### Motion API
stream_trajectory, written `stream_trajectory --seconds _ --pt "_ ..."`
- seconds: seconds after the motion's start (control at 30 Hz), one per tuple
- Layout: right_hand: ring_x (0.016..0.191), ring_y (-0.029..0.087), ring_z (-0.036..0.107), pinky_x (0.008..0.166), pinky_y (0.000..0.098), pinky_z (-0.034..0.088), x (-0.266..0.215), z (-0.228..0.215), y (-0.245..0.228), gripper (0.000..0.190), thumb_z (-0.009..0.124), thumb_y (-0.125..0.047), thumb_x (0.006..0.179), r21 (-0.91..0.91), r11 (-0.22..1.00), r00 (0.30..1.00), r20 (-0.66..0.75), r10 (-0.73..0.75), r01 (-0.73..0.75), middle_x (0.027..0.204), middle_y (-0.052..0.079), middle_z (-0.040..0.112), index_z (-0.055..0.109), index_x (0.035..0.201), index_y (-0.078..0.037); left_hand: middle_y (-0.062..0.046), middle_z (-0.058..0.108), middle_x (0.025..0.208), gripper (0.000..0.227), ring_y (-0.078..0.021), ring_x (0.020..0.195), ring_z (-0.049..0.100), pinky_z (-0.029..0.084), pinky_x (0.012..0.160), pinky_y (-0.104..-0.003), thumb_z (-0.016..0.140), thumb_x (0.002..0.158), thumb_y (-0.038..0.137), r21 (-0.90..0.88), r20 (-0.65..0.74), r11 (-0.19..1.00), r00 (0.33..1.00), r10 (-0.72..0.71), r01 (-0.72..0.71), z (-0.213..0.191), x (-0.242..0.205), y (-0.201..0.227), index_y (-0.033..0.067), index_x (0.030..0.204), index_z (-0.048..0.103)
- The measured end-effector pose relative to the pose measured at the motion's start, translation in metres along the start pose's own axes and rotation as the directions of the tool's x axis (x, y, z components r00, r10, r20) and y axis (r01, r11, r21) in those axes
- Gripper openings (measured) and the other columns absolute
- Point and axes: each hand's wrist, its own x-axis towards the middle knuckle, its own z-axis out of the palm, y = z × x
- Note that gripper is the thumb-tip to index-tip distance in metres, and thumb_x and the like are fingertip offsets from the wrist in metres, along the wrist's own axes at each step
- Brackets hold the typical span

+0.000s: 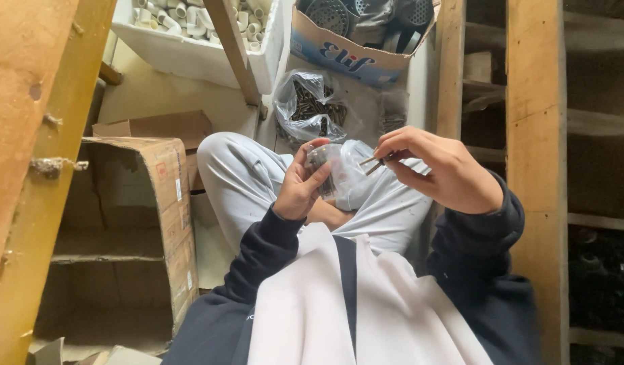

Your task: The person sits on the floor and repeatedly picks individual screws from a large plastic bag, placing them into a smaller clear plastic bag held in the other hand. The person continues this sorting process throughout the clip.

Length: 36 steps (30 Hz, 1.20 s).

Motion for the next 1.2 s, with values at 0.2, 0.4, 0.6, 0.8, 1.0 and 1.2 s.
stream_trajectory --seconds 0.2,0.4,0.6,0.8,1.0,1.2 --pt "0.097 0.034 0.074 0.084 0.0456 0.060 0.010 0.005 -0.003 0.028 0.060 0.013 0.093 0.032 0.999 1.000 0.020 -0.019 0.018 0.106 0.022 0.067 0.062 0.120 0.006 -0.014 0.065 0.117 0.047 -0.0201 0.107 0.067 0.061 0.092 -0.036 0.061 0.101 0.005 0.037 0.001 0.999 1.000 -0.001 0.001 0.011 -0.005 0.011 0.0119 0.144 0.044" --pt "0.095 0.025 0.075 0.087 0.0352 0.061 0.005 0.033 0.010 0.024 0.066 0.011 0.096 -0.193 0.978 0.957 -0.257 -0.133 0.084 0.109 0.012 0.070 0.068 0.117 0.001 -0.011 0.065 0.116 0.041 -0.0196 0.105 0.067 0.062 0.091 -0.037 0.060 0.102 0.008 -0.005 -0.088 0.999 0.996 0.035 -0.036 0.013 -0.006 0.016 0.0113 0.140 0.045" --pt "0.092 0.025 0.074 0.080 0.0334 0.061 0.004 0.054 0.023 0.022 0.065 0.005 0.097 -0.318 0.942 0.967 -0.191 -0.170 0.103 0.109 0.009 0.071 0.068 0.116 -0.006 -0.006 0.064 0.113 0.043 -0.0177 0.105 0.067 0.061 0.089 -0.034 0.067 0.097 0.006 -0.038 -0.207 0.995 0.974 0.086 -0.096 0.009 -0.002 -0.004 0.0124 0.134 0.046" --pt "0.093 0.027 0.074 0.083 0.0346 0.060 0.010 0.053 0.034 0.023 0.064 0.008 0.096 -0.019 0.997 0.990 -0.119 -0.077 0.076 0.110 0.014 0.070 0.066 0.117 -0.001 -0.005 0.066 0.107 0.040 -0.0159 0.101 0.067 0.062 0.085 -0.031 0.069 0.094 0.002 0.015 -0.307 0.990 0.942 0.135 -0.137 0.006 0.000 -0.014 0.0115 0.128 0.049" --pt "0.089 0.023 0.076 0.082 0.0343 0.061 0.007 0.053 0.045 0.017 0.062 0.010 0.097 0.136 0.991 0.985 -0.174 0.013 0.011 0.101 0.013 0.074 0.071 0.110 0.001 -0.002 0.066 0.102 0.041 -0.0137 0.095 0.067 0.062 0.078 -0.026 0.074 0.090 0.001 0.036 -0.381 0.990 0.914 0.137 -0.133 0.015 0.000 -0.009 0.0131 0.123 0.052" --pt "0.092 0.025 0.076 0.081 0.0353 0.060 -0.002 0.071 0.067 0.024 0.064 0.005 0.097 -0.024 0.998 0.981 -0.190 0.044 -0.050 0.105 0.009 0.077 0.072 0.116 -0.007 -0.002 0.064 0.099 0.042 -0.0133 0.092 0.067 0.062 0.074 -0.024 0.080 0.085 0.001 0.129 -0.412 0.980 0.891 0.190 -0.149 0.010 0.004 -0.019 0.0128 0.118 0.057"
